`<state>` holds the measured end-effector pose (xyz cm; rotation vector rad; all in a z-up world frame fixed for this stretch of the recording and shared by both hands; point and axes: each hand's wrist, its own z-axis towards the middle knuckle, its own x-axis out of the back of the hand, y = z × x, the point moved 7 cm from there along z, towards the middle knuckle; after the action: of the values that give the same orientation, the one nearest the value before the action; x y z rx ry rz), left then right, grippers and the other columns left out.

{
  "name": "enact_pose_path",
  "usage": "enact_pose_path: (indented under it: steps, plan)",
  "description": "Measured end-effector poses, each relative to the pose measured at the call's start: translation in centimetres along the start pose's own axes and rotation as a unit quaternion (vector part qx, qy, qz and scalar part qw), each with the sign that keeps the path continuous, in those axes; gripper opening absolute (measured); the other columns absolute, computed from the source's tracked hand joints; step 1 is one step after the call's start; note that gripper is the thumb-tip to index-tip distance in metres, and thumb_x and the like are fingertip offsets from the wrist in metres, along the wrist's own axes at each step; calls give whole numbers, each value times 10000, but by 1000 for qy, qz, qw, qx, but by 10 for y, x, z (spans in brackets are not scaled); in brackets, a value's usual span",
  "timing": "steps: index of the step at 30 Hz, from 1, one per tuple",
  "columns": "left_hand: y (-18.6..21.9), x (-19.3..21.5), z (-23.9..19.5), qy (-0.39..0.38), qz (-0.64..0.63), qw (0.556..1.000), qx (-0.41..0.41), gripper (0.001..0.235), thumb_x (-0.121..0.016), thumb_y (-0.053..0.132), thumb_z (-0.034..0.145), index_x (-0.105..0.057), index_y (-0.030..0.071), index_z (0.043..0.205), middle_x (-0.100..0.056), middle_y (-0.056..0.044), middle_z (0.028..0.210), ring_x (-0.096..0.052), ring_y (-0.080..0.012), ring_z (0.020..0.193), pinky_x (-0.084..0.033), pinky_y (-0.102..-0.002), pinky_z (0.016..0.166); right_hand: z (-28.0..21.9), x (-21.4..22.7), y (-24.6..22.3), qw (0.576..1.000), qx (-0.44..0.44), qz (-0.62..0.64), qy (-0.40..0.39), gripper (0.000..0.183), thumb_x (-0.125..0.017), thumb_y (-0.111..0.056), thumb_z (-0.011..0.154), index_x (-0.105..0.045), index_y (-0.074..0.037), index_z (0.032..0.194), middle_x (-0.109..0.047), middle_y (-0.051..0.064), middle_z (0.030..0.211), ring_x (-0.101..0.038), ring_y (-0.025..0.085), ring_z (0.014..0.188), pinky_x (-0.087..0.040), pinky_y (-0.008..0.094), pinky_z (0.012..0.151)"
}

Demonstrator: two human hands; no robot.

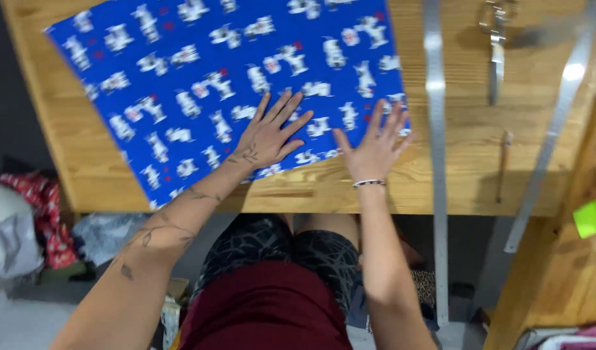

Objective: Measuring and aligning a piece of patterned blue fabric on a wooden table using metal rulers.

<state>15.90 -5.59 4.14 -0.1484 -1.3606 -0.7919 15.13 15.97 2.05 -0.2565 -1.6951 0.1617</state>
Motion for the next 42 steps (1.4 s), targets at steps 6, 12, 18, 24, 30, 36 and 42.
enact_pose_path:
  steps: [6,12,18,24,30,36,42]
  plan:
    - [-25,33,-63,32,60,996,55,627,-486,565,1034,-395,285,1588,-277,-134,1652,-240,-322,1527,-104,-578,1216,-1,-3,-1,998,15,-62,-3,1082,-608,-788,888,-197,-132,1645,-127,248,1656,-92,431,1522,-53,645,1179]
    - [-51,51,-135,-104,87,980,147,659,-376,629,1145,-108,302,1650,-26,-83,1702,-68,-317,1600,-73,-608,1307,-6,-4,0,997,13,-49,-60,1098,-272,-893,916,-11,-125,1655,37,159,1707,65,354,1570,77,591,1237]
    - [-66,78,-194,-120,126,963,205,649,-328,645,1138,-124,295,1646,-50,-97,1691,-86,-331,1589,-76,-584,1307,-5,-4,-1,995,33,-88,-17,1059,-304,-880,982,-53,-109,1664,-2,159,1688,-59,386,1580,-114,711,1213]
    - [-81,109,-239,-93,109,956,258,615,-361,567,1138,-209,258,1648,-77,-109,1683,-85,-329,1568,-95,-558,1281,-10,1,-7,992,-28,-60,-109,1044,-265,-872,980,104,-166,1654,174,98,1685,130,310,1587,25,651,1264]
    - [-92,124,-271,-84,45,973,208,574,-274,483,1134,-217,210,1636,-108,-138,1684,-98,-339,1569,-106,-524,1289,-13,1,-4,994,-16,-60,-93,993,-291,-852,1031,98,-188,1659,157,83,1695,102,304,1602,7,667,1261]
    - [-110,131,-305,-170,44,962,210,588,-297,466,1130,-127,237,1643,-25,-106,1695,-25,-303,1573,-14,-524,1275,-14,5,-7,992,-33,-66,-103,1006,-243,-881,984,103,-220,1660,165,57,1700,98,287,1621,54,647,1259]
    - [-119,142,-314,-178,28,968,177,772,-284,657,1027,-144,204,1638,-77,-123,1695,-53,-305,1566,-23,-549,1250,-16,11,-13,988,-38,-91,-119,1000,-202,-875,977,111,-207,1652,168,59,1690,81,275,1625,14,630,1276]
